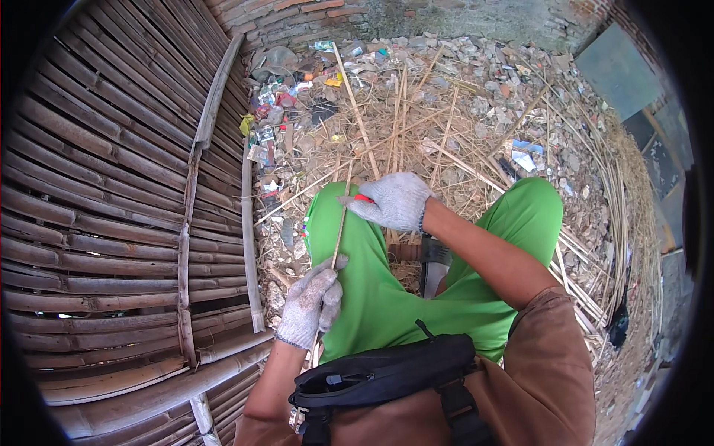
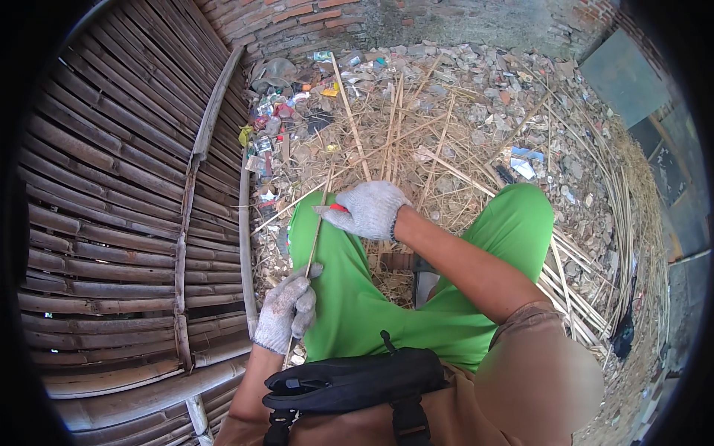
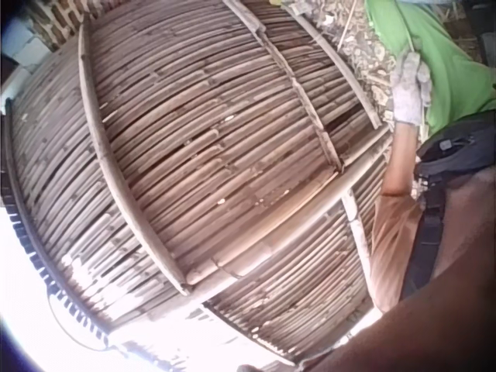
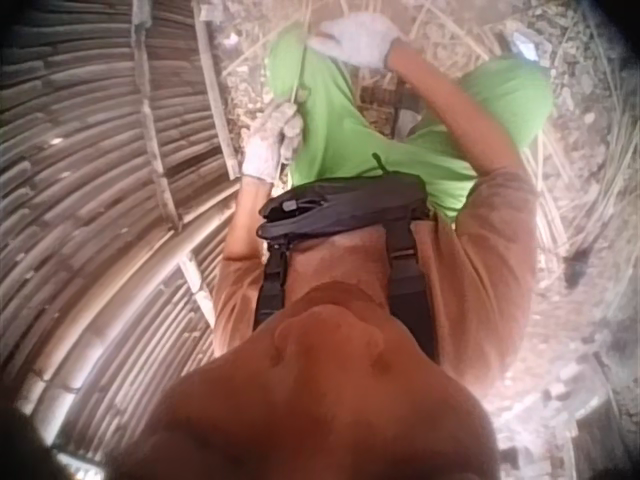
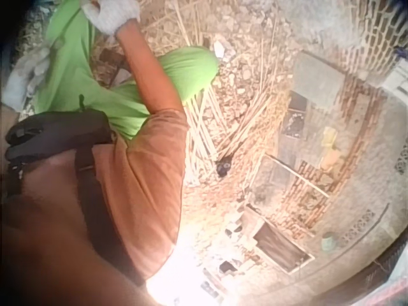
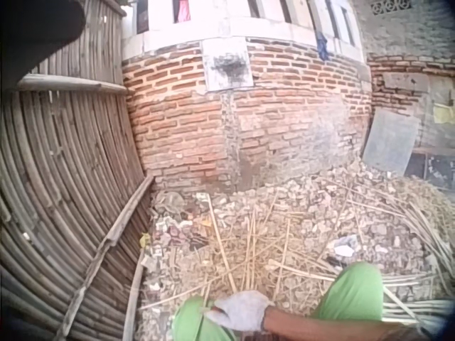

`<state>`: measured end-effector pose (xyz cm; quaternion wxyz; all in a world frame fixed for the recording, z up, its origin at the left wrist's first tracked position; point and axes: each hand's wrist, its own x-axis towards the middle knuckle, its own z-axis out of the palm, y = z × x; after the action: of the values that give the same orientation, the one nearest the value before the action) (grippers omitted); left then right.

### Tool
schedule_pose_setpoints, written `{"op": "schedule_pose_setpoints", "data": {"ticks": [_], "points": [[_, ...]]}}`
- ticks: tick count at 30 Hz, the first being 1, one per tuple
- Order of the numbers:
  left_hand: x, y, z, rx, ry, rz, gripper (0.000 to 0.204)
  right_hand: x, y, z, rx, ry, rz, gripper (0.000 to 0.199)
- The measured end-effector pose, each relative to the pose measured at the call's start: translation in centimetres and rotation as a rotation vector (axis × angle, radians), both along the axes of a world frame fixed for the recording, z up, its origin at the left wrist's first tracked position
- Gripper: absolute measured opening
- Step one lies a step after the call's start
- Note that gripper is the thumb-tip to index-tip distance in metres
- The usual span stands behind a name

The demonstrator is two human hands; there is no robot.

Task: The person shaves a thin strip of bamboo using a small knife while sitting in a workshop area.

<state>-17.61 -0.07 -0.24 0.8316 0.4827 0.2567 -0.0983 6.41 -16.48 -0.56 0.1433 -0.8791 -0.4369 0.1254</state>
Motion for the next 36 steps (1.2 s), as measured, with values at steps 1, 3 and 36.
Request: {"op": "schedule_pose_setpoints", "data": {"ticks": [1,3,36], "points": [[0.0,-0.1,0.0,0.002,0.012,0.009,0.039,0.1,0.1,-0.1,0.009,-0.008,-0.001,0.074],[0.0,-0.2,0.1,0.004,0.025,0.016,0.039,0.1,0.0,-0.1,0.012,-0.001,-0.009,0.074],[-1.3,-0.8,0.2,0.073,0.023,0.018,0.040,0.3,0.1,0.6,-0.052,0.088,0.030,0.067]]}}
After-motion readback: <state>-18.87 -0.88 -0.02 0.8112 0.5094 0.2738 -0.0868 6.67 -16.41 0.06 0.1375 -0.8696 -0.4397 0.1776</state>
